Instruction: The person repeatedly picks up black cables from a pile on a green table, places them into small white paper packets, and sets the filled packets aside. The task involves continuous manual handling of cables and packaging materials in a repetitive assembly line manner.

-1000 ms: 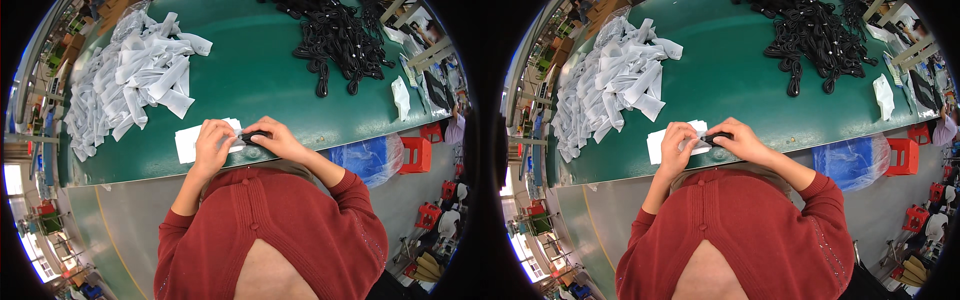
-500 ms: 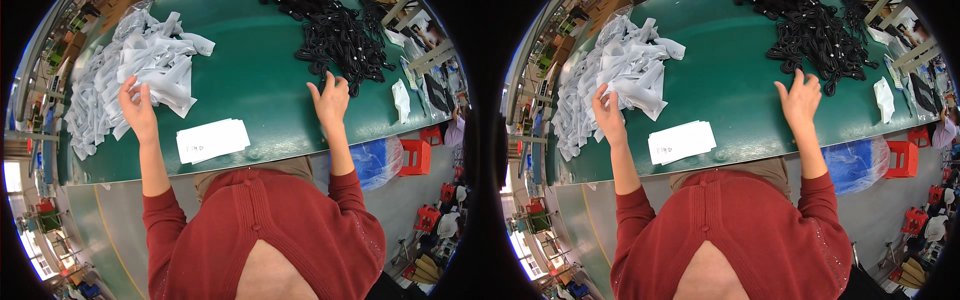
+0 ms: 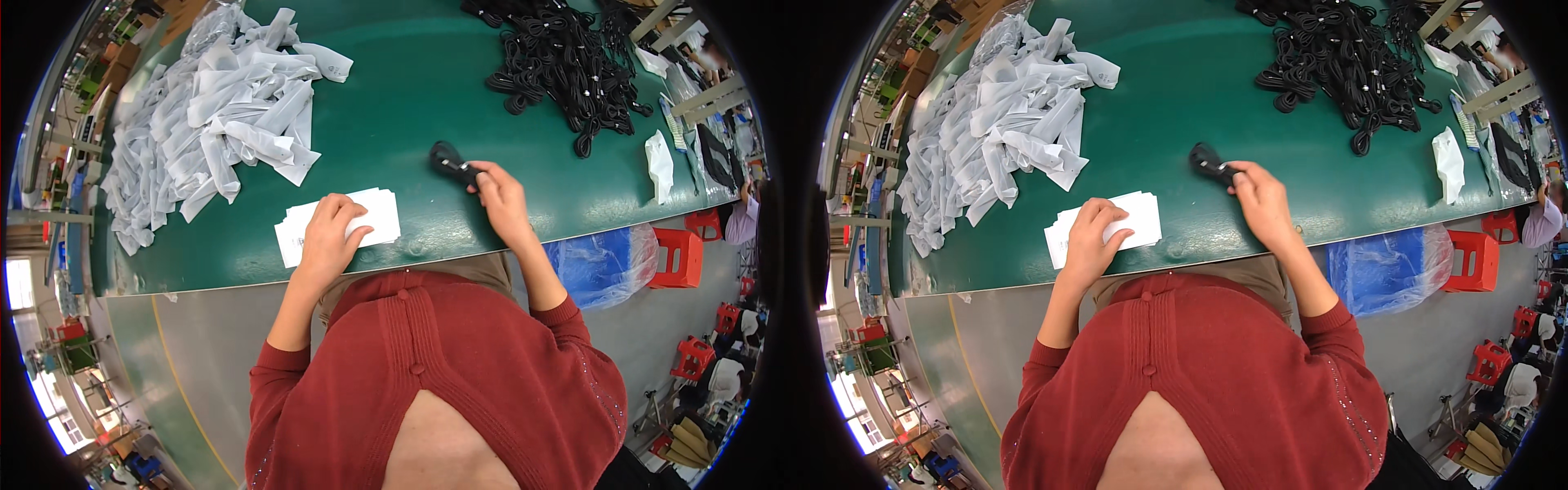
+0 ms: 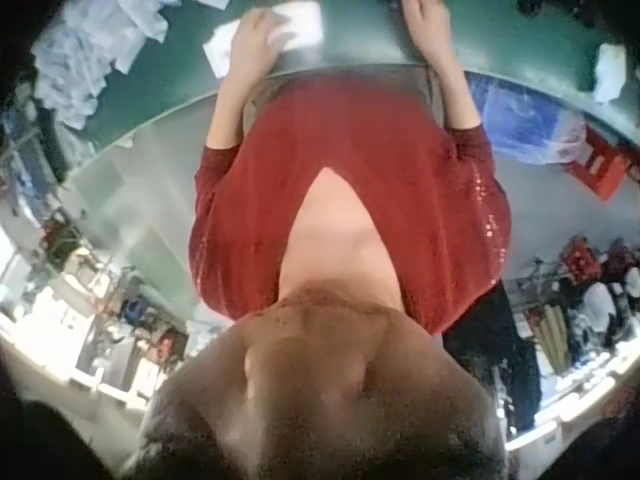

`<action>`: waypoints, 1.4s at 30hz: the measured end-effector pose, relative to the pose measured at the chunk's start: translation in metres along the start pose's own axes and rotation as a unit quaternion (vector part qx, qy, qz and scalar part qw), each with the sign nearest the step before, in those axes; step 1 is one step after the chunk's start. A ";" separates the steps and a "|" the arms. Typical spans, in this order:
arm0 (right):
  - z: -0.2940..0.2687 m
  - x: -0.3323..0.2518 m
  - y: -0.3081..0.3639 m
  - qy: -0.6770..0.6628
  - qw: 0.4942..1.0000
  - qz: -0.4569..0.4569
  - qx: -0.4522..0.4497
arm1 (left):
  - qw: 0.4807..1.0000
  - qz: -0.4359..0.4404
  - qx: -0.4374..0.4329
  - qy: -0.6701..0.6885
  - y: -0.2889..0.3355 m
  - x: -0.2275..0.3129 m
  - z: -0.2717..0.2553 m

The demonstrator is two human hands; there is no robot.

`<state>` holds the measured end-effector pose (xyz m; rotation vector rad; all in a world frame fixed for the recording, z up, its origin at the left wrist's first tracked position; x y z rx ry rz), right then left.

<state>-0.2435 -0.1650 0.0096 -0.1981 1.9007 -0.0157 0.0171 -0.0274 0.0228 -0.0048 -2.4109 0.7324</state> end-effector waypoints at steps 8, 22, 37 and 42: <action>0.031 -0.031 0.026 0.018 0.964 -0.255 -0.071 | 0.998 -0.055 0.036 0.012 0.002 0.002 0.031; 0.025 -0.023 0.010 -0.045 0.942 -0.217 -0.251 | 0.961 -0.144 0.041 0.232 0.002 0.007 0.017; 0.044 -0.040 0.027 -0.090 0.927 -0.312 -0.188 | 0.985 -0.044 0.044 0.164 -0.022 0.025 0.010; 0.052 -0.052 0.023 -0.183 0.928 -0.306 -0.110 | 0.955 -0.097 0.053 0.276 -0.038 0.022 0.002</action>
Point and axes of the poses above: each hand's wrist, its own y-axis away from the middle knuckle, its own z-axis out of the palm, x = y × z, the point moved 2 cm from there along -y, towards the middle knuckle, and after that the axes turned 14 degrees about x, right-handed, at the moved point
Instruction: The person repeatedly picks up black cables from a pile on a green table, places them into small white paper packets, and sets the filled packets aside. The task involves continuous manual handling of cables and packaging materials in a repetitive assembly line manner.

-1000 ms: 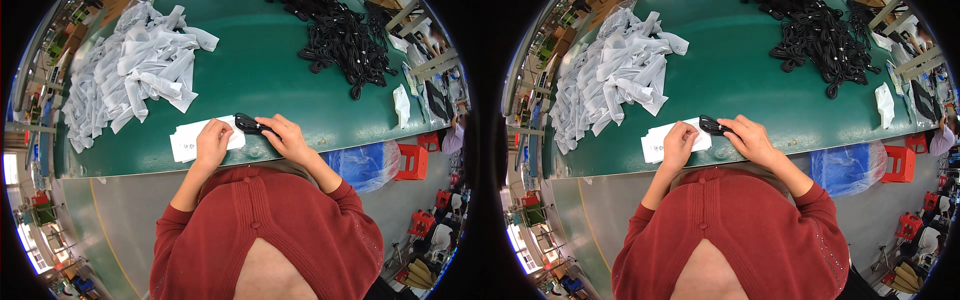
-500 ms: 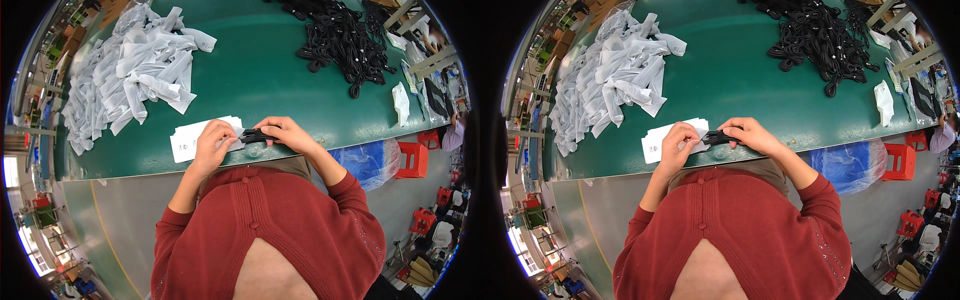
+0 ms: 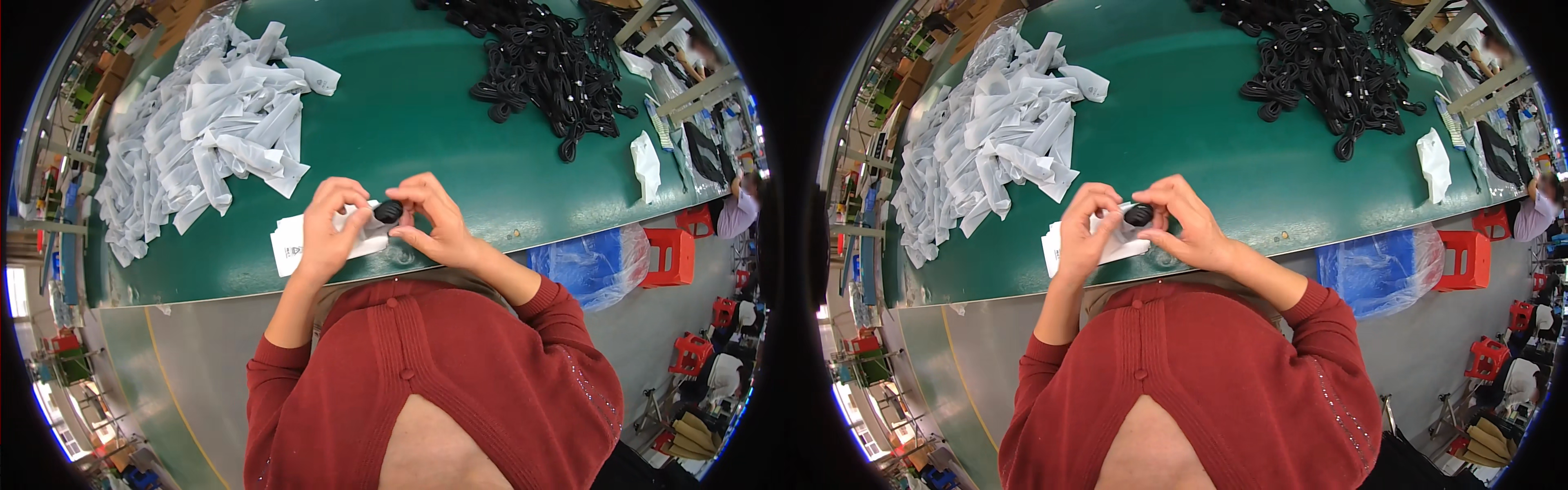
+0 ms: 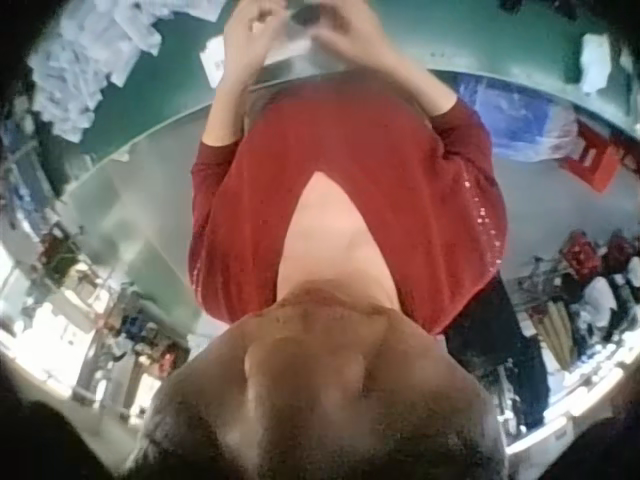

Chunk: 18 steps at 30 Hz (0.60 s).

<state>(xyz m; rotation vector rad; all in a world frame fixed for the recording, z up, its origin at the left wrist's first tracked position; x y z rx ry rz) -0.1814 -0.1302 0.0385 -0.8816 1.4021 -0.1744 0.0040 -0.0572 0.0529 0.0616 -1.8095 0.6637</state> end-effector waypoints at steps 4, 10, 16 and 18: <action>-0.017 0.003 -0.031 0.100 0.991 -0.066 0.067 | 0.964 -0.137 0.092 0.208 -0.038 -0.011 -0.032; -0.136 0.096 -0.080 0.635 0.748 -0.075 0.178 | 0.940 0.120 0.312 -0.070 -0.085 0.005 -0.085; -0.161 0.118 -0.077 0.626 0.773 -0.060 0.080 | 0.980 0.062 0.001 -0.189 0.003 -0.005 -0.023; -0.153 0.116 -0.071 0.602 0.790 -0.058 0.098 | 0.971 0.092 -0.041 -0.215 0.023 -0.022 -0.006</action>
Point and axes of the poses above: each hand's wrist, its own y-axis away from the middle knuckle, its own z-axis out of the palm, x = y × z, the point moved 2 cm from there along -y, towards the middle knuckle, and after that the axes turned 14 degrees about x, right-handed, at the moved point
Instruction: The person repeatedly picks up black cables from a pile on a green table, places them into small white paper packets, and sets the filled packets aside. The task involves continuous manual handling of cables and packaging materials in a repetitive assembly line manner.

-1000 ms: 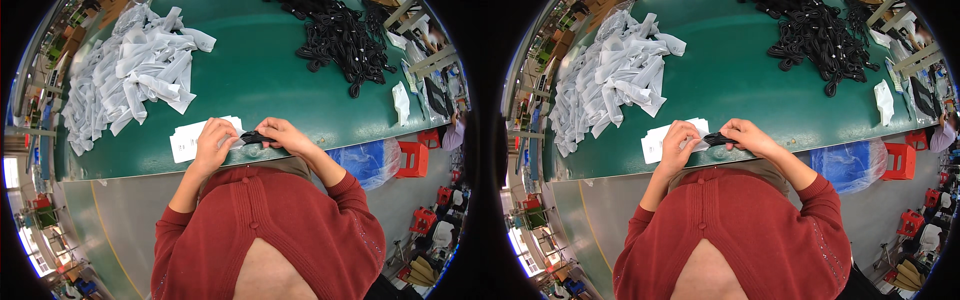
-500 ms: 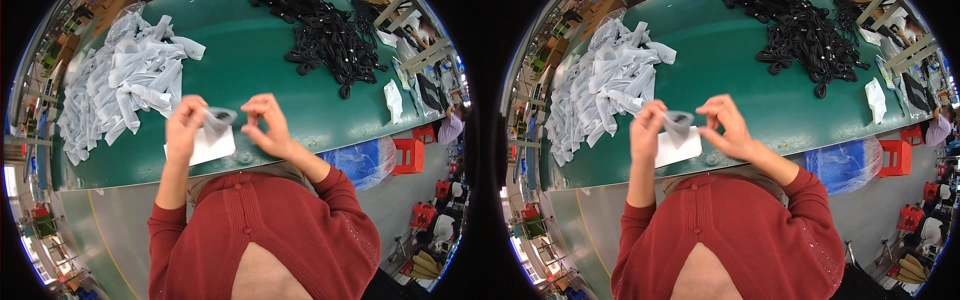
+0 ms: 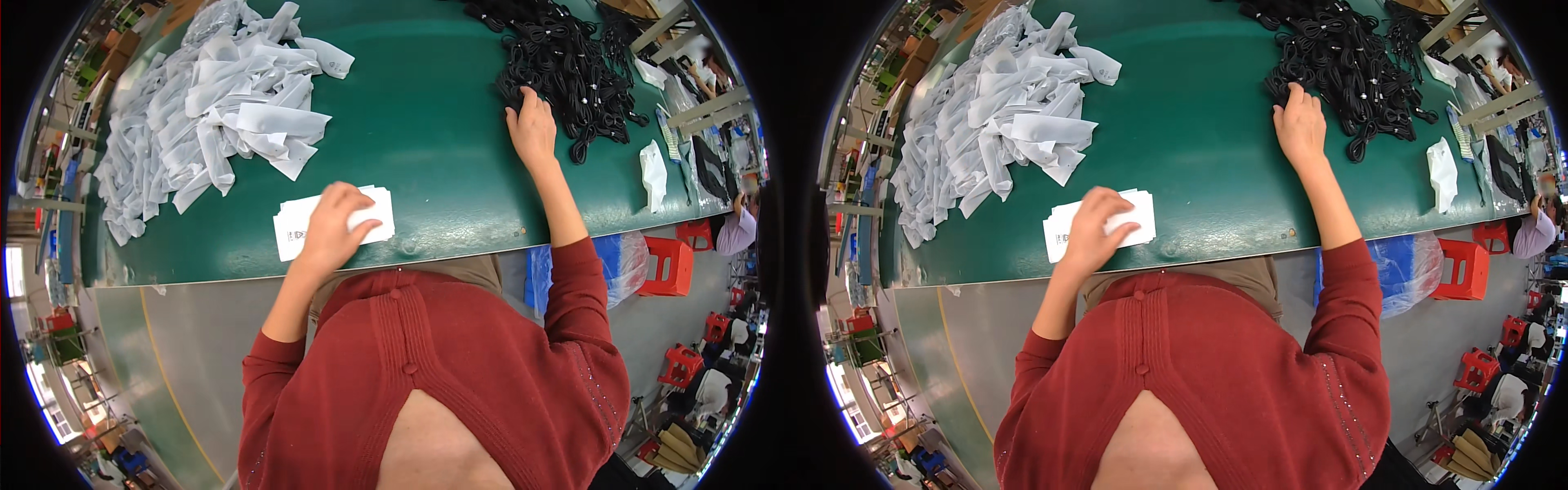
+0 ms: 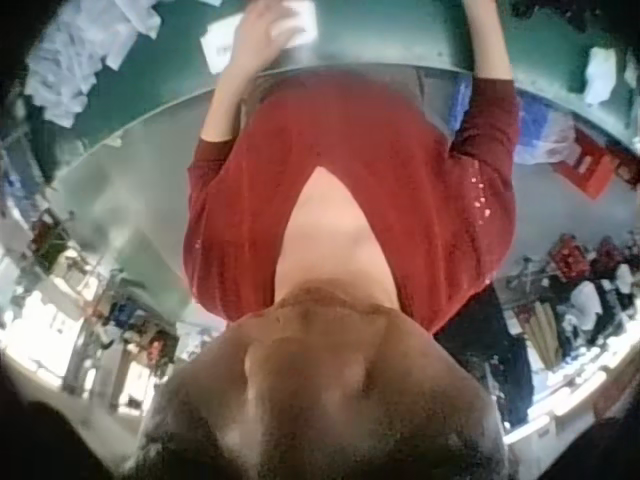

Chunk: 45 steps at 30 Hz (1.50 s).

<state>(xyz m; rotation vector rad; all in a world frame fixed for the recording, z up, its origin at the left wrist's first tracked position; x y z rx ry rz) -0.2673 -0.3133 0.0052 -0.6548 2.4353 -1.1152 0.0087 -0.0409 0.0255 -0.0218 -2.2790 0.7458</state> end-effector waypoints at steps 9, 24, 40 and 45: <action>-0.064 -0.092 0.039 -0.484 0.777 0.347 -0.207 | 0.991 -0.125 0.020 0.051 0.017 -0.002 0.015; -0.085 -0.148 0.062 -0.487 0.787 0.053 -0.374 | 0.965 -0.163 0.059 0.198 0.019 -0.005 0.010; -0.086 -0.161 0.073 -0.589 0.485 0.415 -0.497 | 0.993 0.046 0.064 0.084 0.000 0.015 -0.004; -0.090 -0.163 0.082 -0.565 0.538 0.374 -0.502 | 0.994 0.040 0.064 0.080 0.001 0.016 -0.004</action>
Point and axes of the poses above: each hand's wrist, its own y-axis away from the middle knuckle, its own z-axis out of the palm, x = y × z, the point moved 2 cm from there along -y, towards the middle knuckle, and after that the axes turned 14 degrees about x, right-handed, at the moved point
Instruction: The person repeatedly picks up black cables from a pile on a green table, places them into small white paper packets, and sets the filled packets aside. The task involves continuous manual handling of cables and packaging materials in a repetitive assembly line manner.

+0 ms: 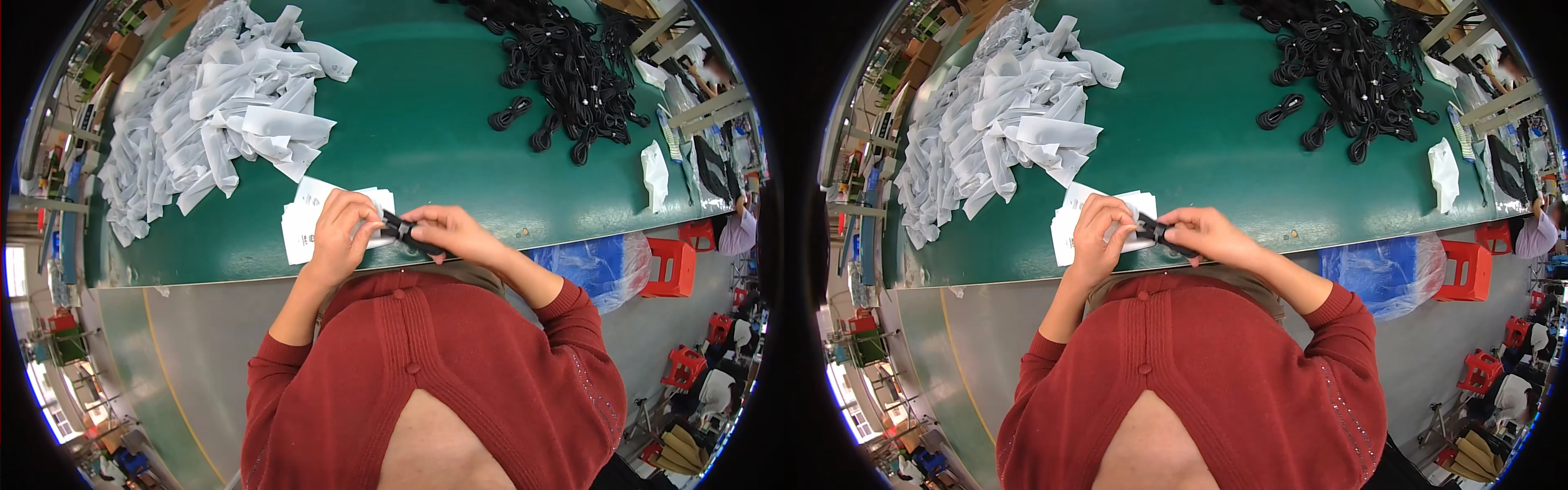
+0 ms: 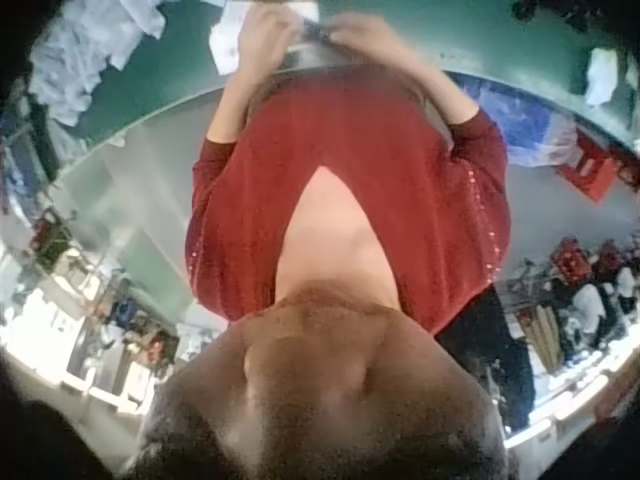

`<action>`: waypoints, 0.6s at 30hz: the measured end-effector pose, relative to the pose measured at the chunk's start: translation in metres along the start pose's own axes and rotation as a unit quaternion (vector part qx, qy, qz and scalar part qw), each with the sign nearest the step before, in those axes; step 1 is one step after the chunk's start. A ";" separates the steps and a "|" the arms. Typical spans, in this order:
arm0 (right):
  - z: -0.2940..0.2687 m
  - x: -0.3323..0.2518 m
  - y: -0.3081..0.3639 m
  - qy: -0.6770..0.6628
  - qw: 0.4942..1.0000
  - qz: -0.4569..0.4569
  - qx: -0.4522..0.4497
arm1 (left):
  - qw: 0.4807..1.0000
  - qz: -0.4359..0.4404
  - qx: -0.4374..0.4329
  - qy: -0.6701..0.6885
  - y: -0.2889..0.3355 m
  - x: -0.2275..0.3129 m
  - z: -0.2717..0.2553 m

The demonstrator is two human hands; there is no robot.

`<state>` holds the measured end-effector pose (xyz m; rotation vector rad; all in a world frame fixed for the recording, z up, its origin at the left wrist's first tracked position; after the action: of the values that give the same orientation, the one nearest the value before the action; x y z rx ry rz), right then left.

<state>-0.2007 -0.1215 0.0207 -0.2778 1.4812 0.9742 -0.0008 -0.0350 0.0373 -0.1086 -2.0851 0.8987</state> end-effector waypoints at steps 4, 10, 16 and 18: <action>0.003 -0.011 0.006 0.359 0.837 -0.405 0.082 | 0.997 -0.066 0.025 0.010 0.004 -0.010 0.000; -0.007 -0.014 0.007 0.353 0.823 -0.406 0.180 | 0.990 -0.138 0.005 0.013 0.014 -0.020 0.002; -0.028 -0.006 0.008 0.442 0.765 -0.378 0.277 | 0.992 -0.039 -0.040 -0.117 0.012 -0.021 0.006; -0.033 0.003 0.006 0.444 0.759 -0.375 0.293 | 0.990 -0.018 -0.040 -0.135 0.010 -0.024 0.009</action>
<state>-0.2286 -0.1394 0.0163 -0.8656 2.1577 -0.3956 0.0058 -0.0416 0.0114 0.0099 -2.3672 0.8445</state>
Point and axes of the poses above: each hand's wrist, its own y-axis away from the middle knuckle, its own z-axis out of the palm, x = y × z, the point moved 2 cm from there along -y, towards the middle knuckle, and after that the axes turned 14 degrees about x, right-handed, at the moved point
